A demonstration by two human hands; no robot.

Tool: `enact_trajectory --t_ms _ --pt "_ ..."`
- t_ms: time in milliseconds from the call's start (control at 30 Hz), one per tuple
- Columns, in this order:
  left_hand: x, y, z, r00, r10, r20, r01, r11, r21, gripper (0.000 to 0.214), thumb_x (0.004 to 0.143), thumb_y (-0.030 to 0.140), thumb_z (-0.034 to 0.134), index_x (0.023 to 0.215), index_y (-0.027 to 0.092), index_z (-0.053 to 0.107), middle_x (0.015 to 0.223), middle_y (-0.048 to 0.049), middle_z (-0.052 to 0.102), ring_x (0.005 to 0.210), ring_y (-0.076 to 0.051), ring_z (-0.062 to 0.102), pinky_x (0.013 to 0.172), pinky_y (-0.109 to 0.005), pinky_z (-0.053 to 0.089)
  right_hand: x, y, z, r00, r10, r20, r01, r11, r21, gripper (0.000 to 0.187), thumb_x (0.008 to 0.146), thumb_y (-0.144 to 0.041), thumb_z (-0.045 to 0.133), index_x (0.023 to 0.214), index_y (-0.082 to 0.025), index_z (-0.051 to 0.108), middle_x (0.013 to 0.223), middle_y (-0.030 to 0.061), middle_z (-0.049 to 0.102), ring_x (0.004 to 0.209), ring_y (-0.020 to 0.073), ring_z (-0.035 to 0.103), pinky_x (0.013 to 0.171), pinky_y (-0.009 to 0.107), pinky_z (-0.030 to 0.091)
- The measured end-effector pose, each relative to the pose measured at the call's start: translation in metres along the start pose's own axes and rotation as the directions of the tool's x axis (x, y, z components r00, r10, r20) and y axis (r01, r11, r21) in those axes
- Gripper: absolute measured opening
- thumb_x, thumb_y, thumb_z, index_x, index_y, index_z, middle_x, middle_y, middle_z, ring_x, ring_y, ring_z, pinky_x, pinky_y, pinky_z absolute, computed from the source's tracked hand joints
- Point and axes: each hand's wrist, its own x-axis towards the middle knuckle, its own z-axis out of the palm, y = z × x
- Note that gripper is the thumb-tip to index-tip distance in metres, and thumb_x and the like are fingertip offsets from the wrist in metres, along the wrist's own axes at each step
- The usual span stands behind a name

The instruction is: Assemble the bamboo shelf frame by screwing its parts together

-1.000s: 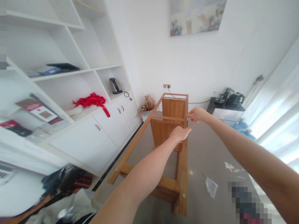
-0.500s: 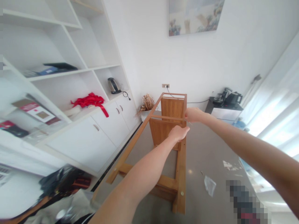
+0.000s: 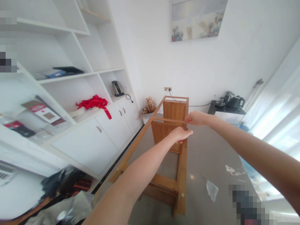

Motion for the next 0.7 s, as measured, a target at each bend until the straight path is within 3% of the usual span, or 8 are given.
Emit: enact_trajectory --t_ms 100,267,433,700 --pt "-0.011 0.002 -0.002 0.999 0.007 0.037 -0.010 0.997 0.081 0.046 0.067 0.059 0.051 0.064 0.014 0.060 0.059 -0.0104 0.063 0.056 -0.022 0.062 0.053 -0.029 0.047 -0.001 -0.002 -0.002 0.990 -0.139 -0.029 0.128 0.961 -0.244 0.028 0.077 -0.012 0.047 0.084 -0.020 0.073 0.084 0.0074 0.071 0.079 0.0185 0.064 0.065 0.024 0.043" --pt "-0.022 -0.003 0.009 1.000 -0.005 0.017 0.003 0.996 0.091 0.041 0.076 0.048 0.040 0.062 0.015 0.061 0.056 -0.0084 0.062 0.056 -0.021 0.061 0.056 -0.030 0.046 0.000 0.003 0.002 0.955 -0.293 -0.035 0.271 0.917 -0.294 0.025 0.083 -0.014 0.045 0.085 -0.018 0.070 0.092 0.0082 0.069 0.087 0.0178 0.061 0.069 0.025 0.041" --pt "-0.021 -0.004 0.015 0.997 0.022 -0.079 -0.010 0.988 0.153 0.041 0.076 0.047 0.040 0.061 0.016 0.061 0.066 -0.0114 0.066 0.074 -0.025 0.063 0.061 -0.030 0.044 -0.004 0.005 0.006 0.950 -0.303 -0.082 0.266 0.916 -0.300 0.026 0.088 -0.017 0.042 0.085 -0.016 0.067 0.091 0.0095 0.066 0.087 0.0174 0.059 0.065 0.024 0.039" --pt "-0.020 -0.004 0.014 0.991 0.014 -0.135 0.009 0.985 0.170 0.045 0.074 0.051 0.041 0.078 0.013 0.064 0.088 -0.0172 0.068 0.089 -0.031 0.063 0.064 -0.032 0.045 -0.001 -0.007 0.006 0.949 -0.314 -0.015 0.287 0.886 -0.364 0.026 0.087 -0.019 0.045 0.078 -0.012 0.068 0.086 0.0127 0.066 0.084 0.0209 0.060 0.068 0.027 0.041"
